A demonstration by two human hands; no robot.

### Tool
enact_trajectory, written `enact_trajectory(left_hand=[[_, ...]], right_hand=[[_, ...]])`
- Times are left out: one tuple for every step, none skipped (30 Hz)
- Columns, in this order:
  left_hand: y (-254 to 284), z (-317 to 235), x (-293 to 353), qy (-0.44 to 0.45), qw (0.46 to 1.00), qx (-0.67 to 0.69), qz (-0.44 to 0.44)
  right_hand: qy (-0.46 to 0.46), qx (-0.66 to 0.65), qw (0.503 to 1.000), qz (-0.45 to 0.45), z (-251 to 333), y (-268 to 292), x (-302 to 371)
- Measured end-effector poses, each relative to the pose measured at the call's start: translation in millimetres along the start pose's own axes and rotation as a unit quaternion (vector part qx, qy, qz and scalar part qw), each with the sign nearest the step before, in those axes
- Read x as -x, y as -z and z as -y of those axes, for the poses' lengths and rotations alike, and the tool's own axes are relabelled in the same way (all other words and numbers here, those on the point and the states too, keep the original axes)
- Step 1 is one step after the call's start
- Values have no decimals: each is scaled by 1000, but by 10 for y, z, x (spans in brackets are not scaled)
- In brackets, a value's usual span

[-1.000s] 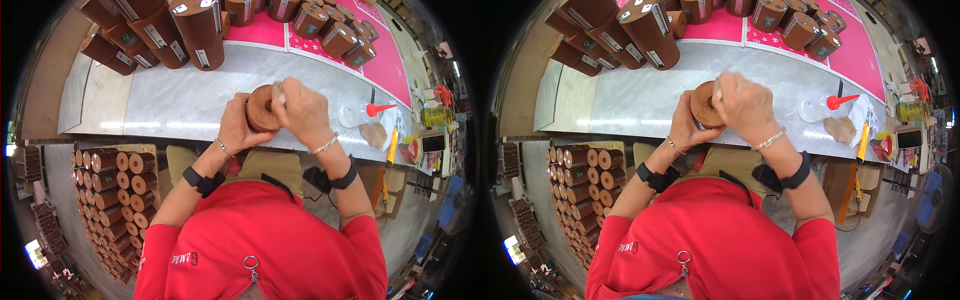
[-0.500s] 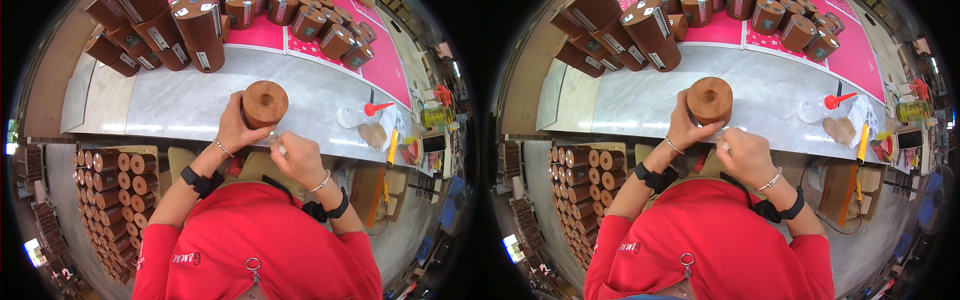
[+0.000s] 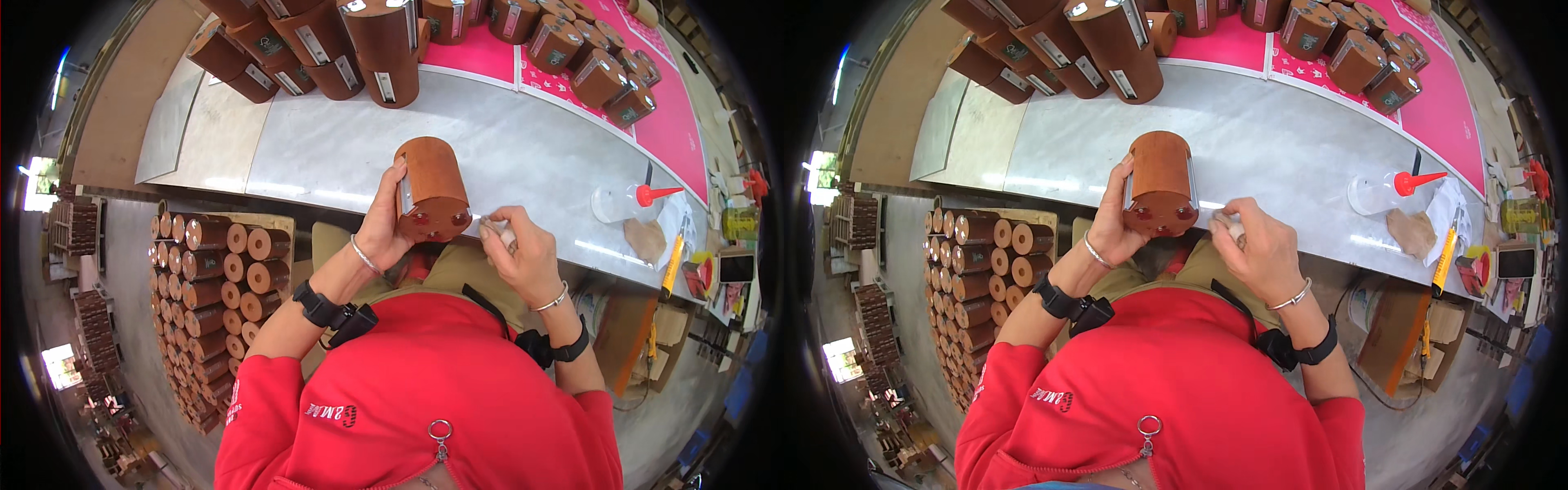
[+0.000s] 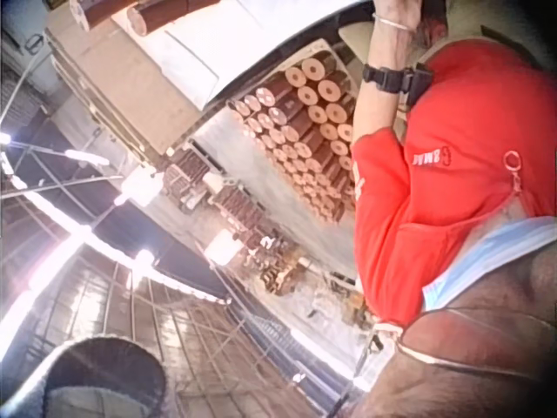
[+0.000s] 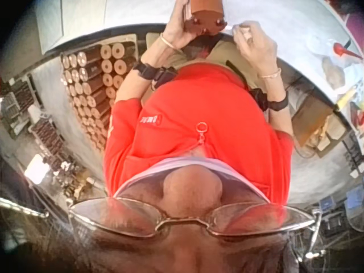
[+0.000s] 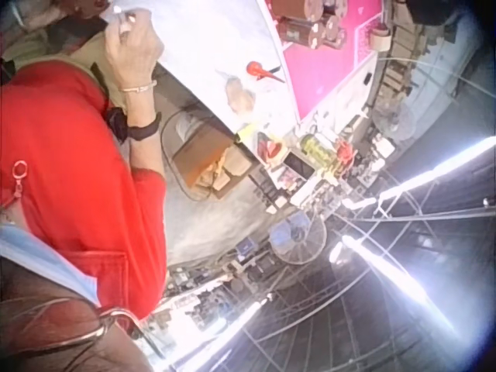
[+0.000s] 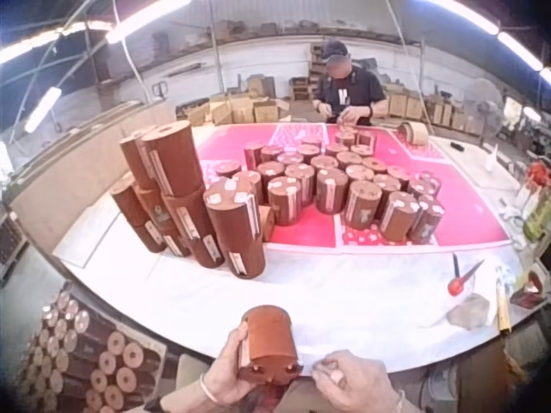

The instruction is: Applying labels and cleaning wooden/composite cylindrical furniture legs in a manufacturing facility.

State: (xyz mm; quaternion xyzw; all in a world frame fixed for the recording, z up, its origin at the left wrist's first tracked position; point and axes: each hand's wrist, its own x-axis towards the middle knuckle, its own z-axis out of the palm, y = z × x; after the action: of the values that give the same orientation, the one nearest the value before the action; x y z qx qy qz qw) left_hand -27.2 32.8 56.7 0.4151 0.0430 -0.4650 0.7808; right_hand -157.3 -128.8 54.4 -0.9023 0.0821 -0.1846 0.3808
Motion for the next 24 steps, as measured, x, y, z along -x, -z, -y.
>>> enact_trajectory(left_hand=[[13, 11, 25, 36, 999, 1, 14], [25, 25, 48, 81, 997, 2, 12], [32, 41, 64, 73, 997, 4, 28], [42, 49, 80, 92, 996, 2, 18], [51, 55, 94, 113, 993, 10, 27], [69, 48, 111, 110, 994, 1, 8], [93, 26, 130, 129, 991, -14, 43], [114, 7, 145, 151, 986, -28, 69], [131, -12, 151, 149, 985, -27, 77], [148, -32, 153, 164, 983, -56, 61], [162, -53, 147, 184, 978, -82, 50], [181, -88, 134, 176, 980, -84, 45], [201, -127, 118, 190, 973, -119, 47], [216, -158, 97, 203, 966, -154, 48], [230, -183, 77, 201, 966, -152, 47], [245, -208, 56, 180, 960, -212, 7], [261, -227, 40, 159, 949, -271, -33], [286, -259, 24, 157, 949, -270, -34], [316, -293, 9, 116, 937, -323, -60], [346, -312, 4, 75, 920, -375, -85], [376, -326, -5, 75, 920, -375, -85], [404, -333, -18, 20, 908, -404, -106], [431, -334, -23, -34, 892, -431, -127], [451, -337, -53, -34, 892, -431, -128]], right_hand=[[-10, -38, 999, 0, 33, -7, -21], [-2, -40, 999, 14, 64, -9, -44], [-8, -76, 997, 33, 98, -13, -63], [-8, -103, 993, 56, 126, -12, -83], [-13, -110, 992, 53, 154, -10, -103], [-33, -126, 990, 60, 179, -8, -119], [-51, -137, 987, 71, 199, -4, -139], [-53, -142, 986, 69, 219, -1, -156], [-67, -165, 982, 67, 234, 5, -176], [-88, -181, 978, 61, 249, 8, -193], [-79, -187, 977, 67, 261, 12, -212], [-87, -195, 974, 70, 271, 13, -231], [-109, -195, 972, 74, 282, 13, -250], [-94, -202, 972, 77, 288, 12, -272], [-109, -207, 969, 79, 296, 6, -292], [-129, -211, 965, 89, 299, 1, -318], [-124, -213, 966, 83, 303, -9, -342], [-126, -197, 969, 75, 302, -19, -372], [-121, -184, 974, 61, 299, -31, -403], [-128, -182, 973, 66, 294, -46, -434], [-131, -184, 972, 64, 284, -59, -469], [-139, -178, 973, 48, 275, -76, -500], [-136, -185, 971, 62, 261, -90, -532], [-103, -195, 975, 43, 247, -104, -562]])
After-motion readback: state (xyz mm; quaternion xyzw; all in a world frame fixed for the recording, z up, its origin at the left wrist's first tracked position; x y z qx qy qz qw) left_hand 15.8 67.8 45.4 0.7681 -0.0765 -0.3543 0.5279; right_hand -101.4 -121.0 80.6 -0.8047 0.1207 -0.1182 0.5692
